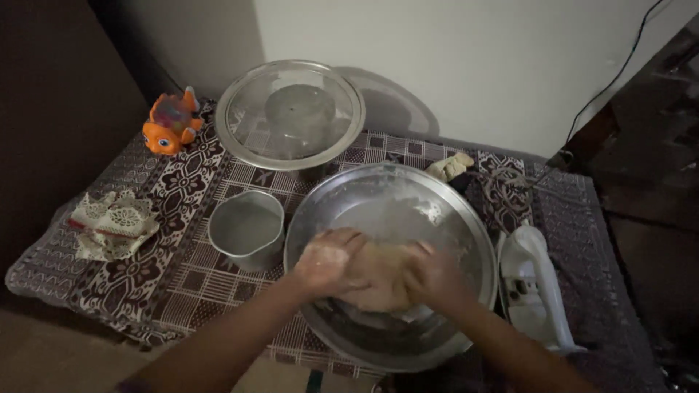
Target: The recorder is kneading dough in a large metal bowl on a table.
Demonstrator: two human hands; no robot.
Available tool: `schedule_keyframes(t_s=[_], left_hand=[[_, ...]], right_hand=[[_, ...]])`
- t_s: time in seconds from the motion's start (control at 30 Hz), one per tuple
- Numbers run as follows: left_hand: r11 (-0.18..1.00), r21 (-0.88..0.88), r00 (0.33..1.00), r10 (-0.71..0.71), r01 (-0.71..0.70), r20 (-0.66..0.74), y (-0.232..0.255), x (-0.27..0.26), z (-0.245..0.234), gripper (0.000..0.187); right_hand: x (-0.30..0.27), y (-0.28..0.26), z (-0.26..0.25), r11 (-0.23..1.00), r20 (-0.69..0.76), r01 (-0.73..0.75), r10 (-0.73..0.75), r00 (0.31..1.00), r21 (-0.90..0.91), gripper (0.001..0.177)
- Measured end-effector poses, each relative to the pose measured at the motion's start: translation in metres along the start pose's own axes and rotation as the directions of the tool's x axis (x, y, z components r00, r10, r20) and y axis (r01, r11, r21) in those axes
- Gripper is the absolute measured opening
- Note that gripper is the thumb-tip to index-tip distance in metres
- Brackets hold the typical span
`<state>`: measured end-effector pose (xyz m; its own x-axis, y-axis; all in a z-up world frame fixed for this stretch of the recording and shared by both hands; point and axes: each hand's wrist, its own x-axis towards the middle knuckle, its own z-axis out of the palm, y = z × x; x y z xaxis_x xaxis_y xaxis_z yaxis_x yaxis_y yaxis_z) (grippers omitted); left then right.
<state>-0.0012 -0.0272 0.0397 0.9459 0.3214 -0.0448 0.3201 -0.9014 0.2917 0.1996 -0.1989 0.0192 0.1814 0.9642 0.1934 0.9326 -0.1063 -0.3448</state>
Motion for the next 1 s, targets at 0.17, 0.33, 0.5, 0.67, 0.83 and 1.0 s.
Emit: schedule_keyframes(t_s=[0.17,0.33,0.5,0.67,0.83,1.0], left_hand=[[0.993,0.116,0.999,0.001,-0.007,0.052,-0.003,0.028,0.048,0.118],[0.997,0.057,0.996,-0.05,0.046,0.07,0.026,-0.003,0.042,0.125],[0.998,0.056,0.994,0.038,-0.032,-0.107,0.015,-0.002,0.077,0.125],[0.991,-0.043,0.953,0.106,-0.123,-0.283,-0.04,0.013,0.053,0.1],[0.867,-0.235,0.87,-0.476,0.44,-0.127,-0.062,-0.017,-0.079,0.04],[0.822,-0.125,0.823,-0.565,0.556,-0.059,-0.117,-0.013,-0.06,0.04]], right_hand=[[0.034,-0.007,0.042,0.736,0.061,-0.34,0.378,0.924,0.585,0.049],[0.004,-0.03,0.06,0.981,-0.009,0.012,-0.014,1.0,-0.193,0.055],[-0.004,-0.008,0.075,0.969,-0.082,0.076,-0.098,0.992,-0.236,0.064],[0.023,0.047,0.061,0.946,0.103,0.281,-0.266,0.958,-0.165,0.058],[0.05,0.052,0.007,0.288,0.28,-0.434,0.449,0.849,0.854,0.063],[0.067,0.032,0.001,0.168,0.288,-0.428,0.522,0.803,0.888,0.047]])
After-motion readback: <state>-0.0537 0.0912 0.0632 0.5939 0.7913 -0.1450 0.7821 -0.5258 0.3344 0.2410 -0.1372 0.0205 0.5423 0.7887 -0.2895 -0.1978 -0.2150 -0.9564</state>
